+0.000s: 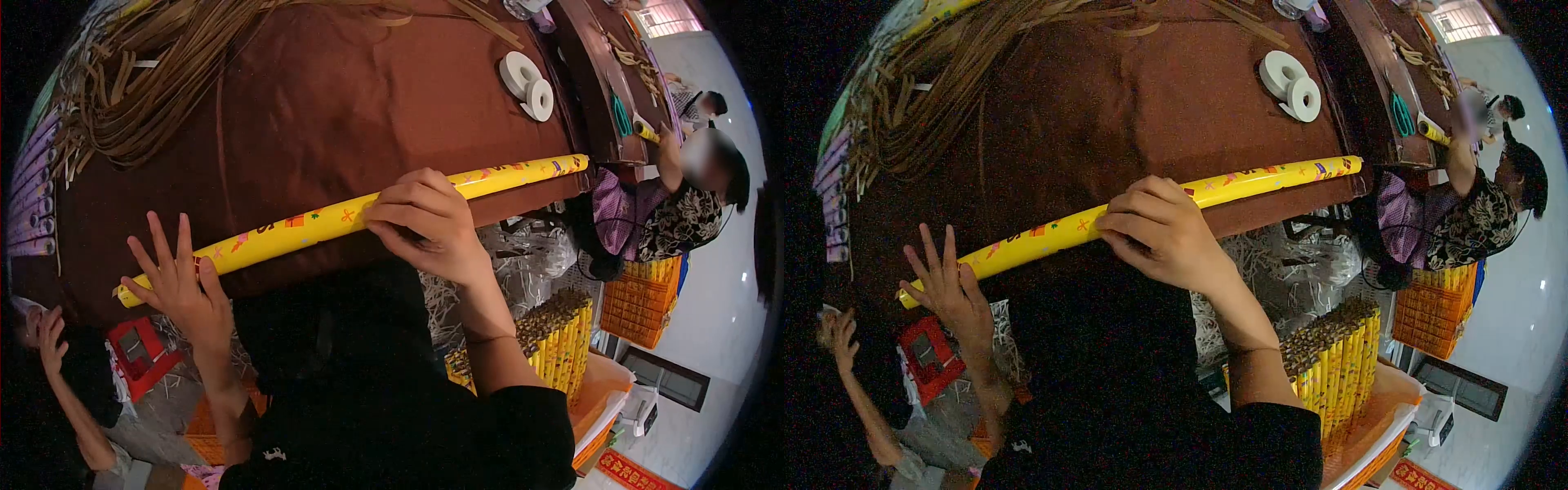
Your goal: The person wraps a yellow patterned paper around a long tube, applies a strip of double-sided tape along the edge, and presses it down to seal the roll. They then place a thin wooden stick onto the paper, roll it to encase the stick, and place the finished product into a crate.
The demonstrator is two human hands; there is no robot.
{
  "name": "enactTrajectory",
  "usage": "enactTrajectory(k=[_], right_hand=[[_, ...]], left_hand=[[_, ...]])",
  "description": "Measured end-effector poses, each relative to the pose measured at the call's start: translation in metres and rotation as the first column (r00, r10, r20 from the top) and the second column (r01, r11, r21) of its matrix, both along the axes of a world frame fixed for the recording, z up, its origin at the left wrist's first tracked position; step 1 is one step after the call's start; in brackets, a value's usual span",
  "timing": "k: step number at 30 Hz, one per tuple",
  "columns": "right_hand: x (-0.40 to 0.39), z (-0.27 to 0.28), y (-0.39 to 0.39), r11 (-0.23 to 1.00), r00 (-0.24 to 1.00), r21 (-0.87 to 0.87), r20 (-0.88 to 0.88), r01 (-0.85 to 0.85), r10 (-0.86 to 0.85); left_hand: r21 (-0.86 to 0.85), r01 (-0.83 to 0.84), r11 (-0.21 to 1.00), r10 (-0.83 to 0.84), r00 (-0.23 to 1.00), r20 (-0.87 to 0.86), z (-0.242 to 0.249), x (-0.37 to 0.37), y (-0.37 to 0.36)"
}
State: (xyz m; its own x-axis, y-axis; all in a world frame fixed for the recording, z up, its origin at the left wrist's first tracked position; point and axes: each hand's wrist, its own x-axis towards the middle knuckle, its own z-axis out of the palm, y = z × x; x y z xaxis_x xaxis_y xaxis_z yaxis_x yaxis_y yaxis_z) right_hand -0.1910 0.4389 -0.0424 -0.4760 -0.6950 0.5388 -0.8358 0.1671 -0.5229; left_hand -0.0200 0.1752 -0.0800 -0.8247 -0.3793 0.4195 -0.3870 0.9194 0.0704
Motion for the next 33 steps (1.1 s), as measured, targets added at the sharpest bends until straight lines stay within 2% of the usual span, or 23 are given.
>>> enactTrajectory(k=[8,17,19,20,22,23,26,30,31,32,33], right_hand=[[0.004,0.003,-0.007,0.998,0.998,-0.024,-0.024,0.061,-0.061],[0.015,-0.005,-0.005,0.988,0.992,0.082,-0.003,0.127,-0.127],[0.029,0.001,-0.018,0.959,0.949,0.089,-0.198,0.268,-0.246],[0.036,-0.013,-0.02,0.965,0.964,0.178,-0.219,0.192,-0.152],[0.051,-0.024,-0.02,0.903,0.949,0.362,-0.286,0.232,-0.129],[0.047,-0.031,-0.009,0.862,0.889,0.392,-0.438,0.322,-0.133],[0.031,-0.025,0.035,0.819,0.881,0.431,-0.439,0.379,-0.176],[-0.022,-0.023,0.139,0.696,0.787,0.415,-0.497,0.585,-0.366],[-0.038,-0.019,0.165,0.689,0.744,0.335,-0.487,0.643,-0.458],[-0.055,-0.019,0.192,0.606,0.651,0.282,-0.514,0.744,-0.559],[-0.069,-0.027,0.22,0.473,0.537,0.27,-0.548,0.839,-0.641]], left_hand=[[-0.03,-0.009,1.0,0.009,1.0,0.013,0.002,-0.001,0.0],[-0.022,-0.008,1.0,0.009,1.0,0.01,0.002,0.0,0.0],[-0.015,0.016,1.0,-0.016,1.0,-0.006,0.001,-0.002,-0.001],[-0.026,0.009,1.0,-0.009,1.0,-0.009,-0.001,-0.001,-0.003],[-0.03,0.014,0.999,-0.014,1.0,-0.008,0.001,-0.003,-0.001],[-0.059,0.012,0.998,-0.012,1.0,0.007,-0.002,-0.001,-0.004],[-0.058,0.032,0.998,-0.031,0.999,0.014,-0.001,0.001,-0.003],[-0.127,-0.016,0.992,0.029,0.995,0.099,0.001,0.0,-0.005],[-0.147,-0.025,0.989,0.043,0.992,0.118,0.002,0.0,-0.004],[-0.138,-0.007,0.99,0.028,0.988,0.152,0.002,0.002,-0.006],[-0.131,0.002,0.991,0.024,0.979,0.2,0.009,0.002,-0.005]])
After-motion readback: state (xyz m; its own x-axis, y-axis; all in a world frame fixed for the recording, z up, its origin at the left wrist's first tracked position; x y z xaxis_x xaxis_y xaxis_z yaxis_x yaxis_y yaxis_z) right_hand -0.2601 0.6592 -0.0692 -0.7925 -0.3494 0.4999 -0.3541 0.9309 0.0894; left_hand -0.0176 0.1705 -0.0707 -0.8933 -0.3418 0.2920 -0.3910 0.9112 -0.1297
